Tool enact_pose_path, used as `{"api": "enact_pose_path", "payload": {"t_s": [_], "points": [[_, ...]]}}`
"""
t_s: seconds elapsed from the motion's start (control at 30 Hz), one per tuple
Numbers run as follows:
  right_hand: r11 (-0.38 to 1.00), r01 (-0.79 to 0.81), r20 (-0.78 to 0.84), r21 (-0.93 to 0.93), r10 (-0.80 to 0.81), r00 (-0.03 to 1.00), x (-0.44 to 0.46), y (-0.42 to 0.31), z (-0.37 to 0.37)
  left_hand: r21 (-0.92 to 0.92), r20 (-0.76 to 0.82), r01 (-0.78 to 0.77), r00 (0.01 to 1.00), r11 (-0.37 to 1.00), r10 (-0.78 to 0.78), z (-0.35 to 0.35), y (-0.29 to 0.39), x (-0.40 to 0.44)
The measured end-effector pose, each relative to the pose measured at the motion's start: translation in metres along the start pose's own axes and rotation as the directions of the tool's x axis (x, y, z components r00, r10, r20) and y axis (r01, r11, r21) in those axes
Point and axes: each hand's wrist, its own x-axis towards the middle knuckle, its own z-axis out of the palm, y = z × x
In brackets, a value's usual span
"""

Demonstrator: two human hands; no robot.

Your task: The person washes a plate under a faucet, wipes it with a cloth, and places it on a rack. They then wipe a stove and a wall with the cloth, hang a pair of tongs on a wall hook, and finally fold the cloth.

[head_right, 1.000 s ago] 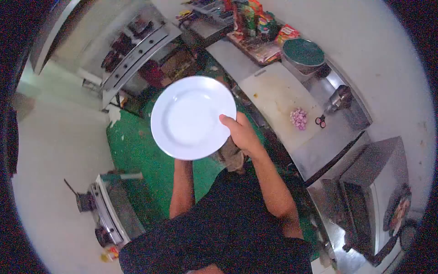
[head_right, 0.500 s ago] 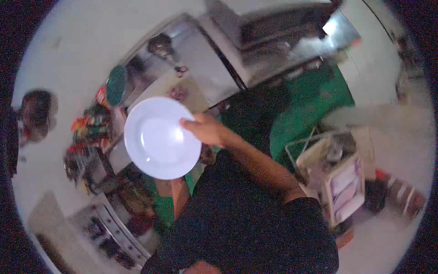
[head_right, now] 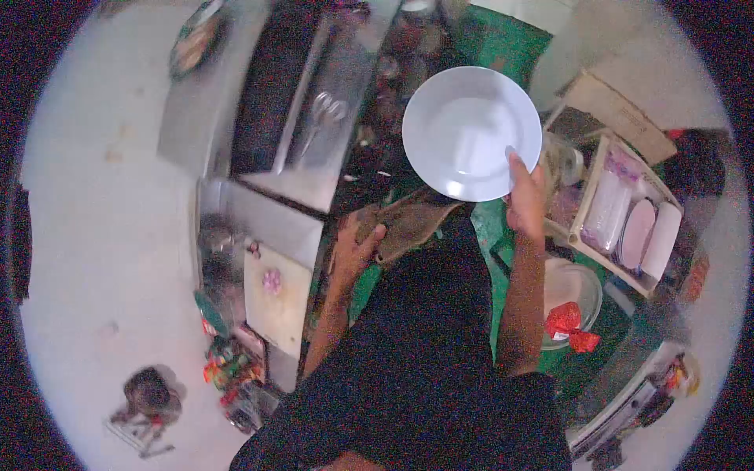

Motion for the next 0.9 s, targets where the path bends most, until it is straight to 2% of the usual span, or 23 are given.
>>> {"api": "enact_pose_path", "payload": {"t_s": [0.03, 0.1, 0.2, 0.27, 0.33, 0.4, 0.43, 0.47, 0.57, 0.6, 0.67, 0.7, 0.77, 0.8, 0.9], "points": [[1.0, 0.022, -0.046, -0.006, -0.022, 0.999, 0.018, 0.002, -0.008, 0.074, 0.036, 0.003, 0.999, 0.997, -0.006, 0.012, 0.01, 0.017], [0.999, 0.043, -0.094, 0.007, -0.042, 0.995, 0.047, 0.013, -0.018, 0.009, 0.158, 0.093, 0.983, 0.996, -0.093, 0.037, 0.008, 0.049], [0.993, -0.077, -0.173, 0.092, 0.092, 0.981, 0.079, 0.034, -0.026, -0.174, 0.349, 0.301, 0.909, 0.937, -0.228, 0.071, 0.018, 0.097], [0.971, -0.151, -0.188, 0.185, 0.186, 0.964, 0.095, 0.043, -0.017, -0.336, 0.337, 0.237, 0.934, 0.911, -0.118, 0.098, -0.005, 0.135], [0.932, -0.235, -0.165, 0.277, 0.287, 0.944, 0.102, 0.056, -0.007, -0.476, 0.432, 0.479, 0.858, 0.738, -0.278, 0.112, 0.014, 0.172], [0.883, -0.386, -0.178, 0.266, 0.438, 0.881, 0.106, 0.073, 0.004, -0.307, 0.526, 0.544, 0.781, 0.781, -0.336, 0.116, -0.038, 0.204], [0.847, -0.463, -0.182, 0.26, 0.514, 0.838, 0.108, 0.081, 0.008, -0.311, 0.504, 0.584, 0.77, 0.749, -0.392, 0.12, -0.045, 0.211], [0.792, -0.514, -0.177, 0.329, 0.587, 0.79, 0.115, 0.108, -0.003, -0.318, 0.479, 0.622, 0.757, 0.715, -0.445, 0.123, -0.053, 0.218], [0.902, -0.376, -0.385, 0.213, 0.432, 0.816, 0.133, 0.137, -0.002, -0.366, 0.379, 0.677, 0.735, 0.639, -0.562, 0.129, -0.085, 0.241], [0.943, -0.305, -0.407, 0.134, 0.333, 0.85, 0.145, 0.163, -0.014, -0.311, 0.444, 0.723, 0.684, 0.616, -0.579, 0.129, -0.099, 0.257], [0.933, -0.356, -0.405, 0.053, 0.346, 0.846, 0.173, 0.188, -0.027, -0.179, 0.535, 0.828, 0.536, 0.532, -0.653, 0.116, -0.13, 0.266], [0.918, -0.395, -0.405, 0.019, 0.368, 0.837, 0.181, 0.201, -0.029, -0.118, 0.466, 0.808, 0.558, 0.577, -0.687, 0.111, -0.155, 0.257], [0.93, -0.361, -0.36, 0.065, 0.36, 0.861, 0.211, 0.224, -0.014, 0.016, 0.343, 0.741, 0.626, 0.671, -0.7, 0.108, -0.229, 0.243], [0.932, -0.355, -0.323, 0.079, 0.361, 0.875, 0.228, 0.248, -0.013, 0.288, 0.427, 0.581, 0.634, 0.761, -0.645, 0.099, -0.263, 0.241], [0.938, -0.345, -0.262, 0.019, 0.338, 0.904, 0.284, 0.321, -0.004, 0.158, 0.272, 0.505, 0.804, 0.849, -0.529, 0.106, -0.332, 0.206]]}}
